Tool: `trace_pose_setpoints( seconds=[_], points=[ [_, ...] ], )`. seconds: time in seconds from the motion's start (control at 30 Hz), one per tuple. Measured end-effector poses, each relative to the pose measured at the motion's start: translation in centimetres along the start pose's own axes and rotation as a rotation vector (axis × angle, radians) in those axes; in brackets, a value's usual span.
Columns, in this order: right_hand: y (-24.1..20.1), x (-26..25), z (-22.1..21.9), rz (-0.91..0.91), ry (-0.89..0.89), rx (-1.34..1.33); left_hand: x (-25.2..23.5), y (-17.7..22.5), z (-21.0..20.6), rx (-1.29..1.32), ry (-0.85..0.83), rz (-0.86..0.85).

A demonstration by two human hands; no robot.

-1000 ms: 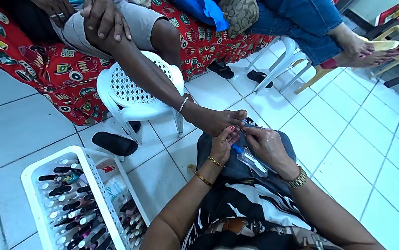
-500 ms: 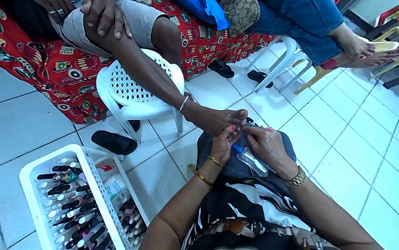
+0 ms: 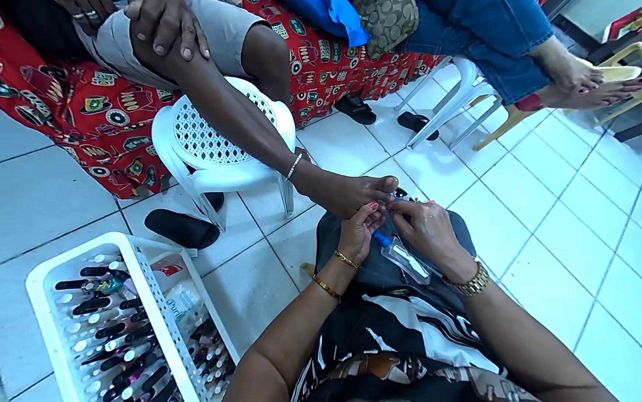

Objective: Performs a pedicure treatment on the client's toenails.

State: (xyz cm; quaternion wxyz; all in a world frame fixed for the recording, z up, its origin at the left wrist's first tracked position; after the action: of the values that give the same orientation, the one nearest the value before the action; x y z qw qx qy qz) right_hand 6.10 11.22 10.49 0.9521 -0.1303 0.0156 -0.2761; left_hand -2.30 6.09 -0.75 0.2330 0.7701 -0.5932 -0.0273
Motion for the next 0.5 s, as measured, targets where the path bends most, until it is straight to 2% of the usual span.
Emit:
trace_pose_setpoints(
  seconds=[0.3,0.5],
  points=[
    [0.89,-0.28,-0.46,0.168,-0.018,-0.056,0.06,0.0,0.06,0.001,-0.002,0.003],
    [0.98,-0.14,-0.92,0.17,-0.008,-0.083,0.0,-0.1,0.18,0.002,-0.016,-0.021]
  ],
)
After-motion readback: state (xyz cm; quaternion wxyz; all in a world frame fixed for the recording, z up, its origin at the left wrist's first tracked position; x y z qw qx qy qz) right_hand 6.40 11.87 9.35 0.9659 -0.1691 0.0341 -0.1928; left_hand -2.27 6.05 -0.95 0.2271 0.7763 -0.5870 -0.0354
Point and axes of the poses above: each hand's wrist, its own x-axis away from the middle knuckle, its own z-axis out of the back of the hand, y = z × x, the point moved 5 cm from there along -x, towards the middle knuckle, and after that the axes turned 14 degrees about -y, right-handed, at the moved point
